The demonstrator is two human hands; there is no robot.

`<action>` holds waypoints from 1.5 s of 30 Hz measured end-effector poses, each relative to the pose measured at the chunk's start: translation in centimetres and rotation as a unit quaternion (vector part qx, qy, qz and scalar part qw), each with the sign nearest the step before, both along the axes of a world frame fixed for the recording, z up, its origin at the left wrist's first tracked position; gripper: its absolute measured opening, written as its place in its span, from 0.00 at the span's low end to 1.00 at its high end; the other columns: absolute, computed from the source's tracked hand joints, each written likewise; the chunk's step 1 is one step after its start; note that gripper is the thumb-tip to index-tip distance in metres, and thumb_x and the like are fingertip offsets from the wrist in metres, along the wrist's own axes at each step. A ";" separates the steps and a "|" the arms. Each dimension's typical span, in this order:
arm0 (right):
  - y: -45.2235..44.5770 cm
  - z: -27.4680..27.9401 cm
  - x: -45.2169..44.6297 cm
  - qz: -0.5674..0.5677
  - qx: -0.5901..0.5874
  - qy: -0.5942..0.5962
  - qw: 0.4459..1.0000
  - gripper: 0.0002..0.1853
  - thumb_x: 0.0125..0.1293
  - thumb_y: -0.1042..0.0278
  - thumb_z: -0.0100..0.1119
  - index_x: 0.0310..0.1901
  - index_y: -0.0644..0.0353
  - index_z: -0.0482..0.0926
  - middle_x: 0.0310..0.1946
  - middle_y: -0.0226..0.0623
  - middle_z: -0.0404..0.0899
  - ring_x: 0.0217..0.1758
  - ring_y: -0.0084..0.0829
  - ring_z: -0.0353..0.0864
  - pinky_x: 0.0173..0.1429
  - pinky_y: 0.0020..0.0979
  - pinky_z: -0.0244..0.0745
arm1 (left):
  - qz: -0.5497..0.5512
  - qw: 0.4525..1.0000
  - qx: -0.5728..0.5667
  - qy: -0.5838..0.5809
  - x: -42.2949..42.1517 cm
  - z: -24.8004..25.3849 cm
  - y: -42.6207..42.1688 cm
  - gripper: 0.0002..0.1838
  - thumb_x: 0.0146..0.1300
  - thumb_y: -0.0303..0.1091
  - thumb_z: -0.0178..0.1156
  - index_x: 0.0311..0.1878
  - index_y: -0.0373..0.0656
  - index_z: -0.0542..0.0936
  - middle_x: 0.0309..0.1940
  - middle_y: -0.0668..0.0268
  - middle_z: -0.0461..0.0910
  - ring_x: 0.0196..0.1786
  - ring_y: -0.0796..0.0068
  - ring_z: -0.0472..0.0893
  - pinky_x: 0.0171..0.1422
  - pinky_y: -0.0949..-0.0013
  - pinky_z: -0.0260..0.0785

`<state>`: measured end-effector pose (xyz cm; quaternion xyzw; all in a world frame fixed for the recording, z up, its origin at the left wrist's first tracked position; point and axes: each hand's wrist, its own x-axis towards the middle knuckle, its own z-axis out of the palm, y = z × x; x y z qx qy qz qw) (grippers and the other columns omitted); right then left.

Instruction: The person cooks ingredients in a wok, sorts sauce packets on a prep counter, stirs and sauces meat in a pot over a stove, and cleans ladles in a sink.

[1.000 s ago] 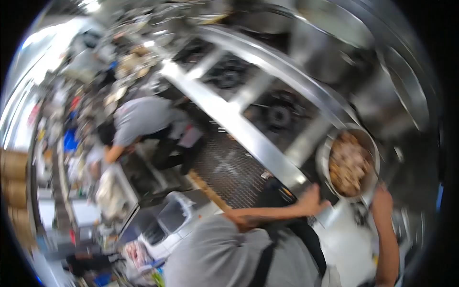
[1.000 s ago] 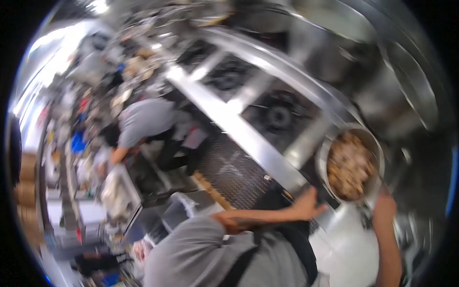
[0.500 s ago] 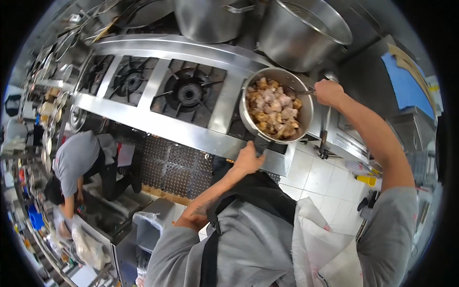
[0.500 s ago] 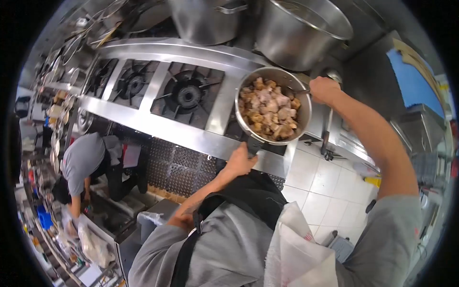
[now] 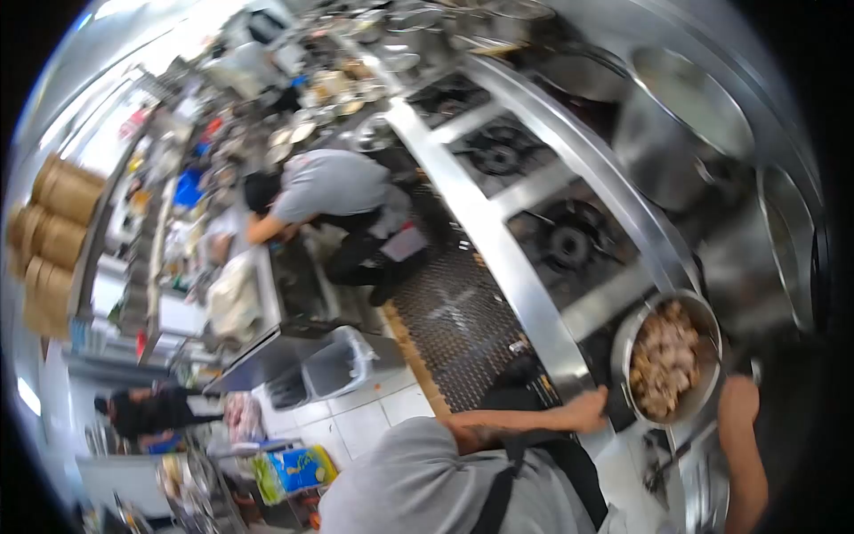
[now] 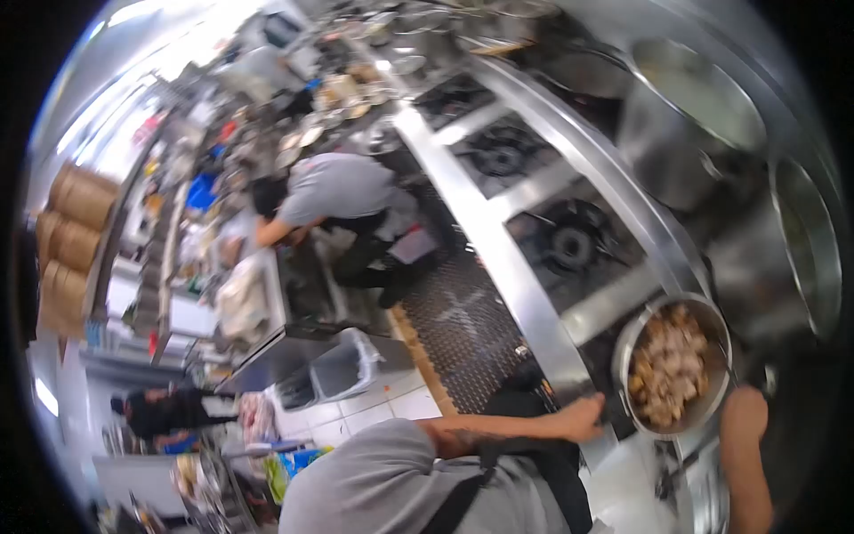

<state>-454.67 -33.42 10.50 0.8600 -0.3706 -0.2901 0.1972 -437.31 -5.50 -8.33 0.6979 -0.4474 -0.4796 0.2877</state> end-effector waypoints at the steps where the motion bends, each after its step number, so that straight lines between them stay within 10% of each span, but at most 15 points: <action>1: -0.8 -0.1 -0.6 0.036 -0.038 -0.026 0.998 0.11 0.68 0.72 0.51 0.44 0.63 0.84 0.37 0.45 0.85 0.37 0.35 0.89 0.39 0.30 0.85 | 0.017 0.998 -0.056 -0.026 -0.8 -2.5 0.0 0.34 0.54 0.36 0.69 0.56 0.26 0.63 0.42 0.34 0.80 0.51 0.34 0.80 0.53 0.45 0.75; 8: -0.4 -8.9 1.9 0.027 -0.154 -0.129 0.979 0.15 0.68 0.69 0.53 0.52 0.65 0.82 0.30 0.35 0.83 0.37 0.30 0.89 0.40 0.25 0.85 | 0.038 0.997 -0.059 0.018 -1.5 -1.1 -0.1 0.29 0.54 0.34 0.69 0.50 0.27 0.65 0.37 0.36 0.81 0.47 0.35 0.82 0.48 0.45 0.76; 17: -6.0 1.3 4.8 0.063 0.101 0.092 0.989 0.10 0.61 0.63 0.65 0.32 0.61 0.88 0.42 0.52 0.86 0.46 0.51 0.86 0.50 0.42 0.84 | 0.010 0.980 -0.050 -0.192 10.5 3.6 -1.8 0.17 0.49 0.34 0.71 0.42 0.39 0.80 0.35 0.47 0.84 0.44 0.45 0.85 0.49 0.49 0.79; 24: -3.8 2.8 2.5 -0.085 0.222 -0.078 0.968 0.15 0.66 0.63 0.62 0.43 0.69 0.85 0.39 0.62 0.83 0.47 0.58 0.84 0.55 0.50 0.77 | -0.111 0.971 -0.055 -0.203 15.7 5.9 -4.4 0.18 0.49 0.35 0.71 0.44 0.40 0.83 0.38 0.48 0.85 0.45 0.46 0.85 0.49 0.51 0.79; 30: 0.0 -7.7 -5.2 -0.148 0.229 -0.231 0.934 0.17 0.69 0.61 0.56 0.45 0.70 0.81 0.45 0.63 0.82 0.53 0.59 0.81 0.58 0.49 0.75 | -0.086 0.978 -0.011 -0.189 12.8 4.8 -3.5 0.19 0.49 0.37 0.72 0.45 0.39 0.83 0.42 0.46 0.85 0.49 0.46 0.84 0.53 0.50 0.78; 37: 3.3 -2.6 -7.1 -0.243 0.287 -0.260 0.889 0.24 0.73 0.50 0.50 0.34 0.66 0.81 0.26 0.53 0.80 0.23 0.49 0.80 0.37 0.46 0.77 | -0.061 0.979 -0.043 -0.191 12.3 5.3 -3.3 0.25 0.52 0.39 0.73 0.49 0.33 0.82 0.40 0.41 0.84 0.47 0.41 0.84 0.53 0.49 0.78; 39: 4.8 0.8 -5.6 -0.364 0.270 -0.272 0.849 0.24 0.74 0.49 0.50 0.34 0.65 0.82 0.26 0.51 0.81 0.24 0.49 0.80 0.37 0.46 0.77 | -0.054 0.976 -0.048 -0.205 12.4 4.2 -3.2 0.21 0.54 0.38 0.72 0.45 0.34 0.80 0.39 0.42 0.85 0.48 0.42 0.84 0.55 0.49 0.77; 45: 6.0 9.6 -0.5 -0.207 0.160 -0.174 0.949 0.20 0.74 0.52 0.52 0.40 0.62 0.84 0.37 0.51 0.85 0.48 0.50 0.85 0.54 0.49 0.78 | -0.063 0.978 -0.076 -0.183 12.2 4.2 -3.3 0.20 0.53 0.37 0.73 0.42 0.31 0.79 0.38 0.41 0.84 0.47 0.40 0.84 0.54 0.49 0.77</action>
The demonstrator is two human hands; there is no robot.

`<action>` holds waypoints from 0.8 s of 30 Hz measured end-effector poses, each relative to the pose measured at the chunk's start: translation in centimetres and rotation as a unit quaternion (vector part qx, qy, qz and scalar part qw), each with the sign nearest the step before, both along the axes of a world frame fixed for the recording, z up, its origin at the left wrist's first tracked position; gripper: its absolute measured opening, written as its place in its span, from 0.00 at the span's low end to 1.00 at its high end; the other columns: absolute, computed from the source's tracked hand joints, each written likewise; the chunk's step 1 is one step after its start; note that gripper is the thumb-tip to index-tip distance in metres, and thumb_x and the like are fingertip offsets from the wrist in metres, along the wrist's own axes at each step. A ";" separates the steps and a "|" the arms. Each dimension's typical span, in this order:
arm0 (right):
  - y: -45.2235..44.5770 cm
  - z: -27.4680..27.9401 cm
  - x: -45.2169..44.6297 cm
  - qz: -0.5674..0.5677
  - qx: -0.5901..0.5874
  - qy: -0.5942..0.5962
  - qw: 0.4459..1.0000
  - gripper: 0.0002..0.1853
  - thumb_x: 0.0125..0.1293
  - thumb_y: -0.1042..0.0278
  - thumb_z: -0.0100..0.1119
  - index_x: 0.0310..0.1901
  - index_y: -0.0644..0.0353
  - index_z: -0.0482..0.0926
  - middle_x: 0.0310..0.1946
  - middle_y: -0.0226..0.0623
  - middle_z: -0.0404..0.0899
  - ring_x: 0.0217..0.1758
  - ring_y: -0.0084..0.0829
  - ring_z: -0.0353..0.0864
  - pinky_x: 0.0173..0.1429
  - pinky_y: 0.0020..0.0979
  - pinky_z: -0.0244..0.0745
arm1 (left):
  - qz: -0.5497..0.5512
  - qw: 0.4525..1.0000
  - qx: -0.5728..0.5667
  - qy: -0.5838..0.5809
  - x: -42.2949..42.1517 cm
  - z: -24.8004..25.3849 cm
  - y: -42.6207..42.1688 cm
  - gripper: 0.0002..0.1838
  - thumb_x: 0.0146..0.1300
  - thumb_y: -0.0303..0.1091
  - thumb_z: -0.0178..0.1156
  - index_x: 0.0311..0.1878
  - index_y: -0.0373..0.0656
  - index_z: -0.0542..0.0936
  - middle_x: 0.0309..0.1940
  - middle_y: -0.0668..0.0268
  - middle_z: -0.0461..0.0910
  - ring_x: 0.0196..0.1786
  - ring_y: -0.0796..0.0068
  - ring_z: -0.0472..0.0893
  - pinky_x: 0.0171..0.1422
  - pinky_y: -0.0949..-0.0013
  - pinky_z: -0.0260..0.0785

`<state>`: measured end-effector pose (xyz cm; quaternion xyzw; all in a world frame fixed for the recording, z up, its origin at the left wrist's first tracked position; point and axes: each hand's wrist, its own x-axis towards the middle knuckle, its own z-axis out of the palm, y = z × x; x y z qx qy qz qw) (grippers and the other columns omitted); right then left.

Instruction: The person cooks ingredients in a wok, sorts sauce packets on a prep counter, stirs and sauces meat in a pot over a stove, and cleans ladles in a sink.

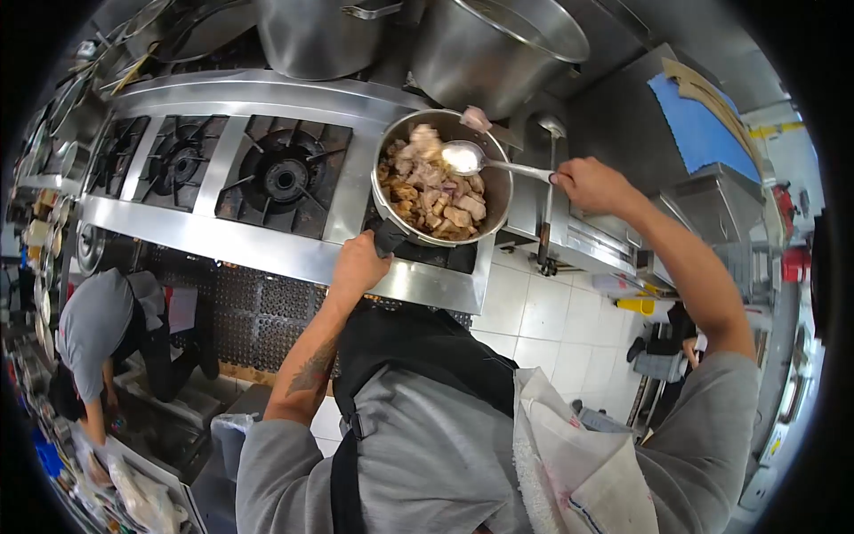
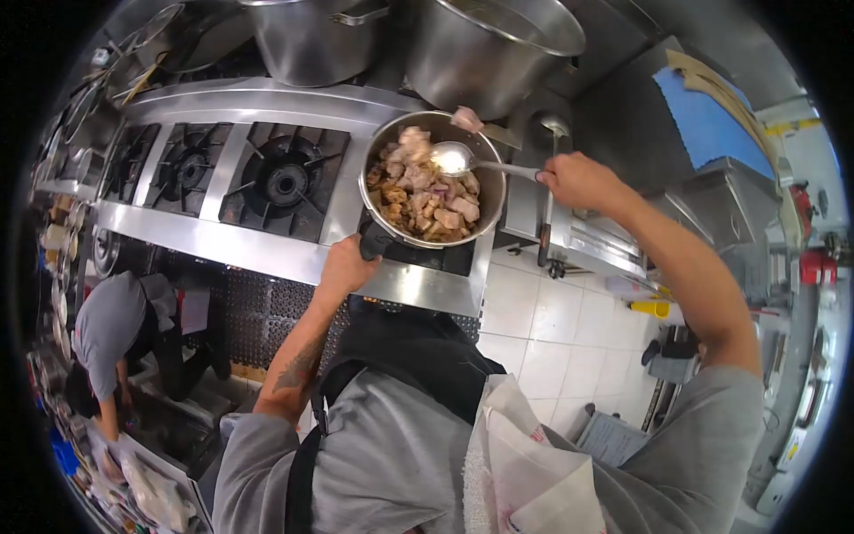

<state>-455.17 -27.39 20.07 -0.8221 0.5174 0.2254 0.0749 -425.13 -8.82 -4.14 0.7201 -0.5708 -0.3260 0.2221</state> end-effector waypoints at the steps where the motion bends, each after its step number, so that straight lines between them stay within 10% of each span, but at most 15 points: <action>1: 0.7 1.0 1.1 0.026 -0.030 0.028 0.999 0.18 0.74 0.56 0.51 0.40 0.62 0.85 0.40 0.52 0.85 0.48 0.52 0.85 0.53 0.50 0.79 | 0.007 1.000 -0.001 0.019 0.0 -0.5 -0.1 0.21 0.53 0.37 0.73 0.41 0.30 0.79 0.38 0.40 0.84 0.47 0.39 0.83 0.54 0.49 0.77; 13: 1.8 -5.5 9.6 0.156 -0.232 0.167 0.945 0.09 0.59 0.72 0.61 0.39 0.61 0.88 0.34 0.43 0.88 0.39 0.38 0.90 0.36 0.36 0.85 | -0.049 0.986 0.080 0.141 -1.2 -0.1 0.3 0.25 0.58 0.39 0.70 0.45 0.28 0.71 0.33 0.34 0.82 0.42 0.34 0.83 0.49 0.46 0.77; 24: -12.8 -7.3 2.0 0.171 0.128 0.102 0.972 0.15 0.66 0.59 0.60 0.42 0.63 0.86 0.40 0.52 0.86 0.46 0.51 0.86 0.49 0.48 0.81 | 0.002 0.997 -0.015 0.079 -3.0 -0.9 0.3 0.22 0.57 0.36 0.70 0.45 0.29 0.73 0.34 0.37 0.82 0.43 0.34 0.82 0.46 0.45 0.76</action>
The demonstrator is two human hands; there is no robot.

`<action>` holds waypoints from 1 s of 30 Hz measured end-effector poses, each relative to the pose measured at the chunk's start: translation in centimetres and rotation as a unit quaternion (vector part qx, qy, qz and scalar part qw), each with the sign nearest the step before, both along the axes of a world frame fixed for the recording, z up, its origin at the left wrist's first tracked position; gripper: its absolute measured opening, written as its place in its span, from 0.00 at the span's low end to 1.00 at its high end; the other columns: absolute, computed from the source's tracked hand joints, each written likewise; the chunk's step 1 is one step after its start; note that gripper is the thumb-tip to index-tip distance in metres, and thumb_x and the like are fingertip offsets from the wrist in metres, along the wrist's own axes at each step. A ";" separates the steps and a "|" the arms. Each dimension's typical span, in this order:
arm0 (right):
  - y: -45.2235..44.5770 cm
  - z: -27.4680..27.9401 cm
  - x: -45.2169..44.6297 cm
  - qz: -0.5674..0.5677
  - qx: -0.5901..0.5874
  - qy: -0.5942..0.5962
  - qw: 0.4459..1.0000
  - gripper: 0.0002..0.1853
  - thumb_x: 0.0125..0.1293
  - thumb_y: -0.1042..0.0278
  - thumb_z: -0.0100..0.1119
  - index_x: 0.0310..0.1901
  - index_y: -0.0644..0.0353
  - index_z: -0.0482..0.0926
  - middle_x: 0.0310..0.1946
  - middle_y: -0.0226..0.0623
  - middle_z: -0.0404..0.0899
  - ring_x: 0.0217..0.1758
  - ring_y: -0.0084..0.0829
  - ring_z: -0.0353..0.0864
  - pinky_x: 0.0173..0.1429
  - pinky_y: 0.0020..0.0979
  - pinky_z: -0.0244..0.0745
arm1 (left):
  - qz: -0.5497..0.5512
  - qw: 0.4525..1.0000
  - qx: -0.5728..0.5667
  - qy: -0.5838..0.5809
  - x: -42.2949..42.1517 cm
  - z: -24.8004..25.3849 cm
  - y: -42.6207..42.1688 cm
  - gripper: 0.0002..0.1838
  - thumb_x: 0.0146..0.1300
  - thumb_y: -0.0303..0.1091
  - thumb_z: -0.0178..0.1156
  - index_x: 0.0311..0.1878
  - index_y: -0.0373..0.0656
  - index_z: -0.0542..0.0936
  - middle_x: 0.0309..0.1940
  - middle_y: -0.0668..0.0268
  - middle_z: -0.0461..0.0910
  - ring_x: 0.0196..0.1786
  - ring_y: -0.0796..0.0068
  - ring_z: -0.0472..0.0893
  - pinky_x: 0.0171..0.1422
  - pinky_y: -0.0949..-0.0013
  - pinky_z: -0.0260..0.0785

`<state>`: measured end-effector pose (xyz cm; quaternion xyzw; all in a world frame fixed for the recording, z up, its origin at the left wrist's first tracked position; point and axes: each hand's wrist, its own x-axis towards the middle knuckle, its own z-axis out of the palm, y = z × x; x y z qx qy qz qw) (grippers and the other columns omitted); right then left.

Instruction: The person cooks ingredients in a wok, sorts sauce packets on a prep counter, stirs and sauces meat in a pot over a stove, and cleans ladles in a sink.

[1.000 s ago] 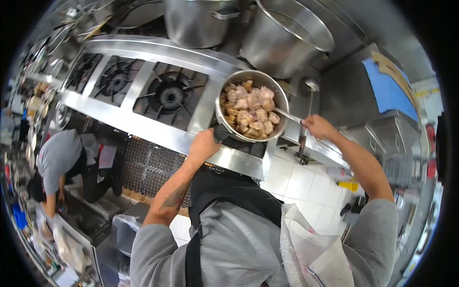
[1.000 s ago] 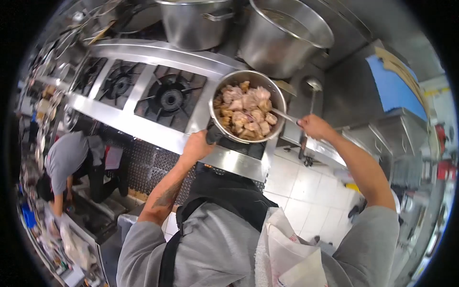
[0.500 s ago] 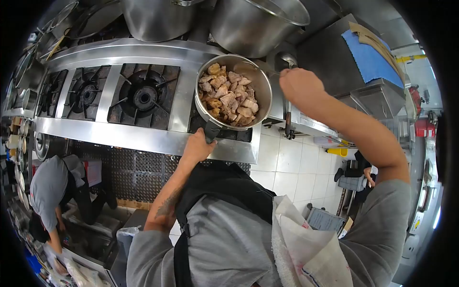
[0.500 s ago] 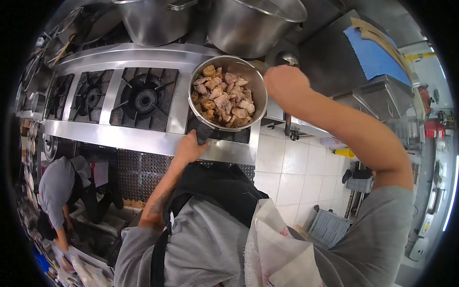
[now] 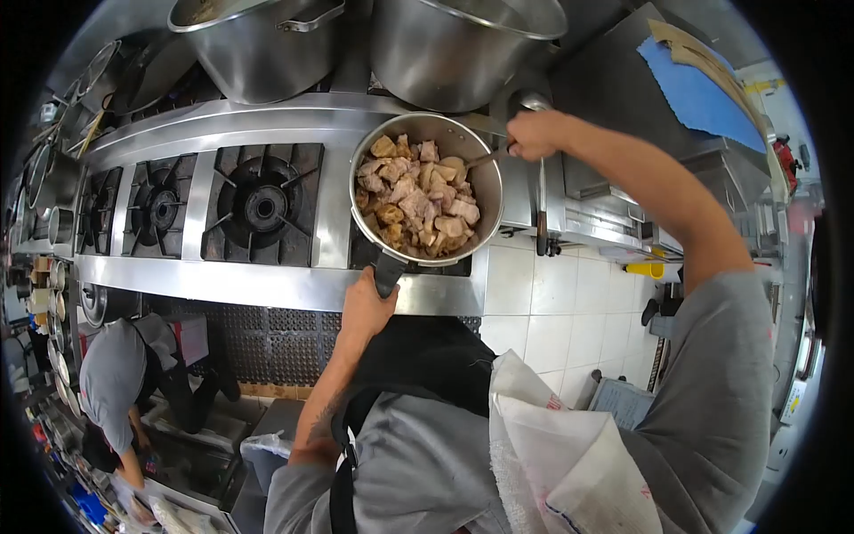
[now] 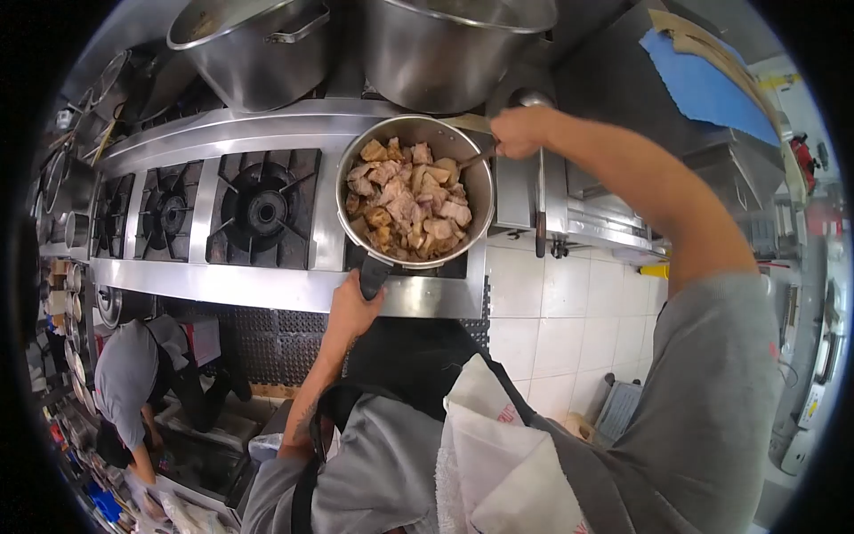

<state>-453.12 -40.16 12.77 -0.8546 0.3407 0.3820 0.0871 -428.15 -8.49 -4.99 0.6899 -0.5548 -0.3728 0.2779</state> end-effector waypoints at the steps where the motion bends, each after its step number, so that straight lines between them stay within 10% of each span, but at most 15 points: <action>1: 0.0 -0.4 -0.2 0.002 0.004 -0.002 1.000 0.15 0.66 0.59 0.60 0.42 0.63 0.86 0.40 0.52 0.86 0.46 0.51 0.86 0.49 0.48 0.81 | -0.003 1.000 0.014 0.009 0.0 0.1 0.1 0.21 0.57 0.35 0.70 0.46 0.30 0.73 0.35 0.37 0.82 0.44 0.34 0.82 0.47 0.45 0.76; 13: 9.8 -8.3 -4.2 -0.215 0.025 -0.161 0.963 0.21 0.74 0.53 0.52 0.52 0.64 0.81 0.46 0.57 0.83 0.55 0.54 0.81 0.58 0.49 0.76 | -0.009 1.000 0.023 -0.010 -0.4 0.8 -0.3 0.22 0.56 0.34 0.70 0.48 0.28 0.76 0.37 0.37 0.83 0.46 0.38 0.83 0.48 0.50 0.77; 22: 12.9 0.4 -7.8 -0.304 0.016 -0.142 0.942 0.21 0.73 0.49 0.52 0.48 0.60 0.83 0.38 0.49 0.85 0.49 0.50 0.84 0.55 0.47 0.76 | -0.027 0.999 0.029 -0.006 0.3 -0.7 0.1 0.20 0.56 0.34 0.69 0.44 0.30 0.74 0.37 0.36 0.83 0.46 0.35 0.82 0.49 0.46 0.76; 30: 18.5 11.4 -1.6 -0.132 -0.212 -0.014 0.968 0.15 0.74 0.57 0.54 0.49 0.59 0.81 0.34 0.53 0.83 0.42 0.51 0.85 0.45 0.47 0.80 | -0.071 0.992 0.065 0.078 1.7 -1.2 0.0 0.23 0.58 0.33 0.68 0.47 0.26 0.71 0.29 0.42 0.83 0.34 0.46 0.85 0.40 0.53 0.78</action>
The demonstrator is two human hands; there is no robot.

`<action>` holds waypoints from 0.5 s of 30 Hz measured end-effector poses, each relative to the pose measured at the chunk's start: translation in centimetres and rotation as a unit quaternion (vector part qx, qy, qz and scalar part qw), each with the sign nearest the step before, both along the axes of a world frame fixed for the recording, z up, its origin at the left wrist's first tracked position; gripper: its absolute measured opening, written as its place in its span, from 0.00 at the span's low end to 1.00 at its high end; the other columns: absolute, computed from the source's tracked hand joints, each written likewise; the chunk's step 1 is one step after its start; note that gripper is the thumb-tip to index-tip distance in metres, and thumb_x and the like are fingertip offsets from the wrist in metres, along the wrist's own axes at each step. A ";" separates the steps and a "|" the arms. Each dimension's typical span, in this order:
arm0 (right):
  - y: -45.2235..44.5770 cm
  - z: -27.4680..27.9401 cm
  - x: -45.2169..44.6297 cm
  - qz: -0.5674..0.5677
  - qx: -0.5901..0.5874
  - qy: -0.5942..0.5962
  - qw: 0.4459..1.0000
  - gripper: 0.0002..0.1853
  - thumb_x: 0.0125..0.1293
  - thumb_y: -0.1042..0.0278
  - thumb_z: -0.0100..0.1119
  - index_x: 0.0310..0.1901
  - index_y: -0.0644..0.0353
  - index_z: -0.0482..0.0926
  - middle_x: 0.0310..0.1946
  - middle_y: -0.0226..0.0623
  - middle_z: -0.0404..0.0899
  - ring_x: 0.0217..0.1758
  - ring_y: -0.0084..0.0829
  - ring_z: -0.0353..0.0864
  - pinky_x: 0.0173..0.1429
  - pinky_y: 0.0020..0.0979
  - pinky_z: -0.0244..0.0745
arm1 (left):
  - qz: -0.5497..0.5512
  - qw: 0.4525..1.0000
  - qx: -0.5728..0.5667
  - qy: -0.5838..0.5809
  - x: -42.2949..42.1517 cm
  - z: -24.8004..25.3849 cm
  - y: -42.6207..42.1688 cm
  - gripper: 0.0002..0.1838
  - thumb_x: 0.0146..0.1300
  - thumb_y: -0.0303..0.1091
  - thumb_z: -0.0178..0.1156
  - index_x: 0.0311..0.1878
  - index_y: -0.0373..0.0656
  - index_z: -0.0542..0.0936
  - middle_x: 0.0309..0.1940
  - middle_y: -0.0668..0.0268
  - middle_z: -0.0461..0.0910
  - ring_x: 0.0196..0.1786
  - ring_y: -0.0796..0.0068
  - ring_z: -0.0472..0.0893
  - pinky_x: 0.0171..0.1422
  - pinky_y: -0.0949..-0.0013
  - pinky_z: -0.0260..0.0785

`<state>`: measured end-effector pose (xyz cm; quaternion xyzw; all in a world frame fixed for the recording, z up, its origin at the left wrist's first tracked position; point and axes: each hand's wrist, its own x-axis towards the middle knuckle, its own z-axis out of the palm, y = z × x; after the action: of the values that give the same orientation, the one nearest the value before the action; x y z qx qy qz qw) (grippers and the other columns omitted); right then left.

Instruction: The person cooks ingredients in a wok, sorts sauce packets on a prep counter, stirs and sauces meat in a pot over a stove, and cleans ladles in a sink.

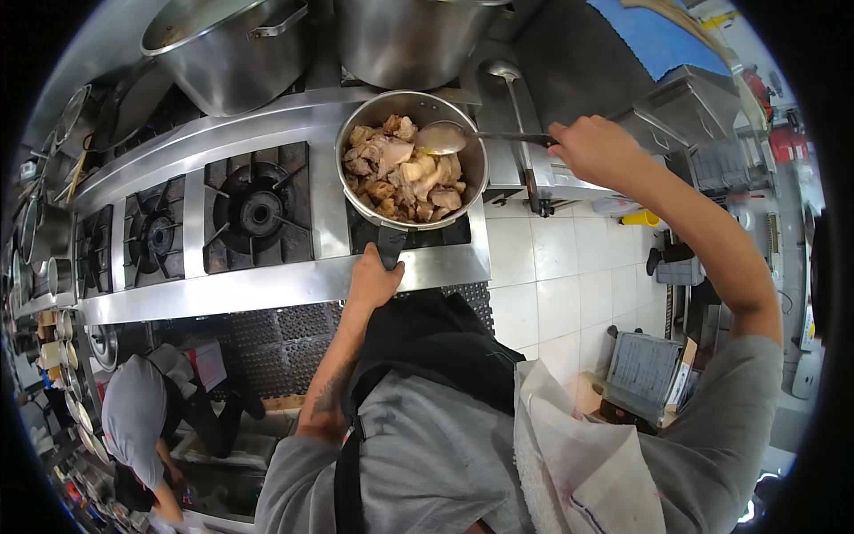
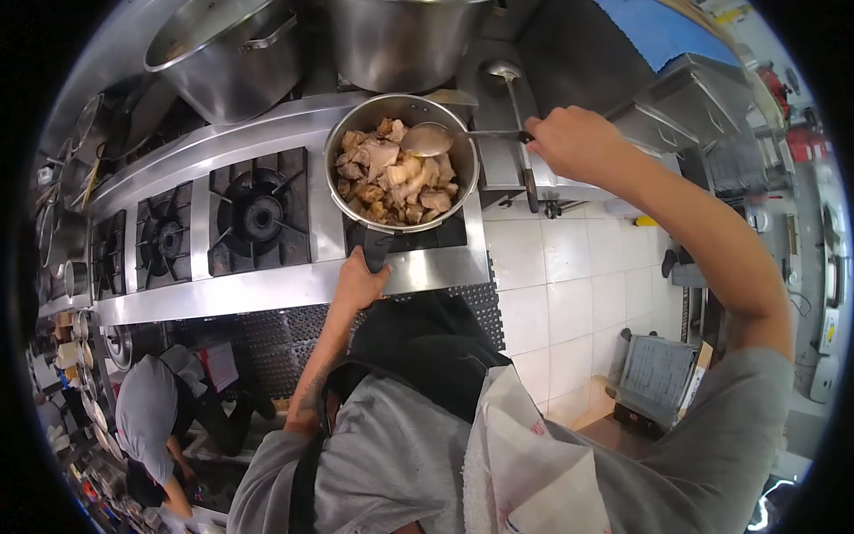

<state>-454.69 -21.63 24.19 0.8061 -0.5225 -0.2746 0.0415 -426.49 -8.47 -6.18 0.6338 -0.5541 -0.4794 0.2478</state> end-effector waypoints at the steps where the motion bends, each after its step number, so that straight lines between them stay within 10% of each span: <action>1: 0.8 0.7 0.3 -0.002 0.001 0.003 1.000 0.15 0.74 0.57 0.54 0.49 0.59 0.81 0.34 0.53 0.83 0.42 0.51 0.85 0.45 0.47 0.80 | -0.010 0.997 0.048 0.057 0.2 0.4 0.0 0.25 0.60 0.33 0.68 0.50 0.24 0.69 0.27 0.46 0.83 0.28 0.53 0.86 0.34 0.57 0.79; 8: 6.1 1.7 1.5 0.143 -0.031 0.048 0.988 0.19 0.71 0.68 0.53 0.62 0.57 0.78 0.35 0.46 0.82 0.34 0.43 0.85 0.39 0.41 0.82 | 0.001 0.979 0.084 0.185 0.7 -0.4 0.8 0.30 0.62 0.28 0.64 0.60 0.20 0.61 0.19 0.60 0.79 0.18 0.73 0.80 0.21 0.68 0.71; 15: 11.3 -15.3 5.1 0.022 -0.116 -0.064 0.991 0.17 0.60 0.71 0.59 0.50 0.68 0.81 0.32 0.47 0.81 0.32 0.41 0.86 0.33 0.39 0.83 | 0.038 0.979 0.070 0.187 -2.9 1.2 1.7 0.21 0.60 0.27 0.63 0.52 0.29 0.66 0.17 0.61 0.77 0.14 0.70 0.76 0.18 0.66 0.68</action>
<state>-449.57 -10.28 8.90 0.8233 -0.5343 -0.1588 0.1075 -429.36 -6.81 -5.02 0.5692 -0.4386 -0.6175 0.3200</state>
